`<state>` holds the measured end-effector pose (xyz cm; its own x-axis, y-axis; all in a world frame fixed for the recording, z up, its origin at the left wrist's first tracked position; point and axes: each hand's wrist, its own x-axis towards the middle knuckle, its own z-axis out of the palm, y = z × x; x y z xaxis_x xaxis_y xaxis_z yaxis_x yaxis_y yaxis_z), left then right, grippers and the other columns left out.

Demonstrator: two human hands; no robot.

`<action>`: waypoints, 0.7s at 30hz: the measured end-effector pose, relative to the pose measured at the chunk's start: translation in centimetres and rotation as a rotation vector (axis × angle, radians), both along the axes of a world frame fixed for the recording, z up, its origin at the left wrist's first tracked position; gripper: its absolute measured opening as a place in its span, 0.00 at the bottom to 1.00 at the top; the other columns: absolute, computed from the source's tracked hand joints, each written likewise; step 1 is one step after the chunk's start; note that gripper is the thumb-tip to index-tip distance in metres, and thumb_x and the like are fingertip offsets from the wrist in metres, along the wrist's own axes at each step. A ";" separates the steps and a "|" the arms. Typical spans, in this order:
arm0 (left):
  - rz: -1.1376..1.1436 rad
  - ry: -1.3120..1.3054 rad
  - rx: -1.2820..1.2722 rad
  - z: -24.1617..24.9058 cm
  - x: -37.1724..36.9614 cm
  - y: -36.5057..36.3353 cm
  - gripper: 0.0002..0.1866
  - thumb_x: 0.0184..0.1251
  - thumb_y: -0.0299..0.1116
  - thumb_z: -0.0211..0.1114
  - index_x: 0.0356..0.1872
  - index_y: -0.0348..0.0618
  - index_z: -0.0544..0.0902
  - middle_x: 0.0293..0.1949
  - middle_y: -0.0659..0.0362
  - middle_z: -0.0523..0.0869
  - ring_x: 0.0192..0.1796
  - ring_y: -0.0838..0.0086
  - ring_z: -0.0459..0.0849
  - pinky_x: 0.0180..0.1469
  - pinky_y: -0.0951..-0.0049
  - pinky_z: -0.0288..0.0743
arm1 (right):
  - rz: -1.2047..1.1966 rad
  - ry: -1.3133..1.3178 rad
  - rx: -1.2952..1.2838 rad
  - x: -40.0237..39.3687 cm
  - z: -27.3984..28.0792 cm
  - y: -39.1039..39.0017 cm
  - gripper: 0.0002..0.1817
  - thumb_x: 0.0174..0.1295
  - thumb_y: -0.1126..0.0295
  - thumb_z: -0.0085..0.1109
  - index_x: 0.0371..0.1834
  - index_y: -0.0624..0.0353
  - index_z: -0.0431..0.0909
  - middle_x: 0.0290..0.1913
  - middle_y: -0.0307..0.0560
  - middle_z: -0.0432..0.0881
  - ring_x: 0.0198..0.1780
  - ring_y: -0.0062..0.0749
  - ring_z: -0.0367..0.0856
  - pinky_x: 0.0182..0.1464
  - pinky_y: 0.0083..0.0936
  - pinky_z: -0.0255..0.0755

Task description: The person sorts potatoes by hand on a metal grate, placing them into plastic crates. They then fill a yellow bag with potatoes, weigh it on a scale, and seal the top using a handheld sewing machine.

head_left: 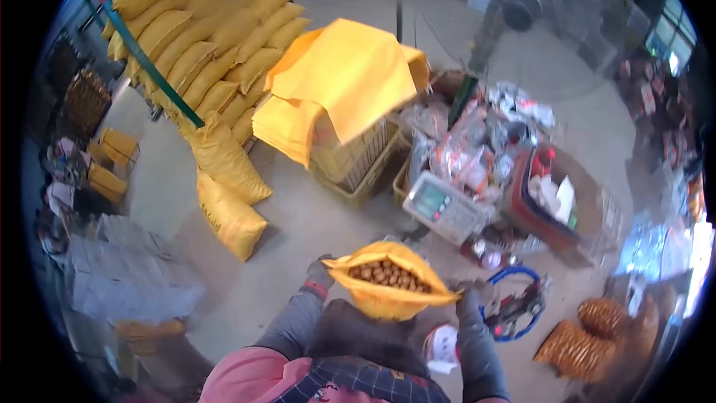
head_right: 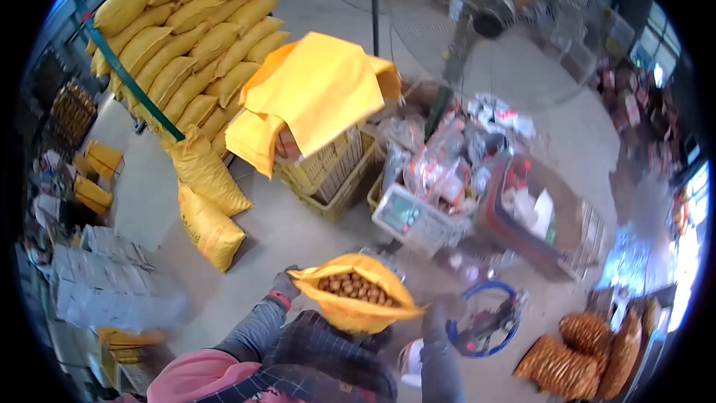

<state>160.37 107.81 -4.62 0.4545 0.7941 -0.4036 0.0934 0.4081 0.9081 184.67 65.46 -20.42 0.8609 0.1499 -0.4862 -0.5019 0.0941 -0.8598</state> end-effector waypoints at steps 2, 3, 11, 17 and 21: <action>0.245 -0.224 -0.540 1.0 2.6 1.3 0.14 0.69 0.31 0.53 0.48 0.37 0.82 0.41 0.49 0.86 0.42 0.59 0.84 0.45 0.58 0.80 | 0.013 0.101 0.030 3.3 5.0 1.8 0.08 0.64 0.73 0.48 0.40 0.61 0.77 0.43 0.52 0.82 0.44 0.42 0.82 0.49 0.35 0.77; 0.119 -0.226 -0.445 -0.7 2.0 2.5 0.14 0.70 0.34 0.55 0.47 0.40 0.85 0.38 0.53 0.88 0.41 0.66 0.85 0.41 0.64 0.79 | 0.119 0.066 -0.078 2.5 9.1 2.5 0.08 0.65 0.74 0.47 0.43 0.62 0.75 0.48 0.54 0.81 0.48 0.42 0.82 0.53 0.36 0.77; 0.133 -0.819 -0.253 20.4 9.9 33.0 0.29 0.76 0.47 0.53 0.68 0.35 0.65 0.65 0.43 0.72 0.63 0.53 0.76 0.68 0.56 0.70 | -0.322 0.042 0.108 -2.8 17.2 3.8 0.08 0.65 0.72 0.52 0.44 0.59 0.77 0.46 0.50 0.83 0.46 0.41 0.85 0.50 0.35 0.81; -0.207 -0.286 0.736 -2.7 34.6 54.1 0.26 0.65 0.36 0.69 0.57 0.28 0.73 0.50 0.45 0.82 0.49 0.57 0.84 0.55 0.60 0.81 | -0.394 0.024 0.566 -14.9 18.6 7.4 0.06 0.64 0.71 0.54 0.42 0.57 0.79 0.42 0.49 0.85 0.43 0.40 0.86 0.48 0.32 0.83; 0.023 -0.827 0.111 30.1 27.5 41.8 0.10 0.69 0.31 0.62 0.44 0.35 0.81 0.39 0.58 0.87 0.39 0.72 0.86 0.44 0.71 0.82 | -0.696 -0.136 0.030 -18.2 33.1 26.5 0.10 0.65 0.66 0.60 0.45 0.58 0.81 0.41 0.47 0.86 0.43 0.36 0.86 0.49 0.29 0.82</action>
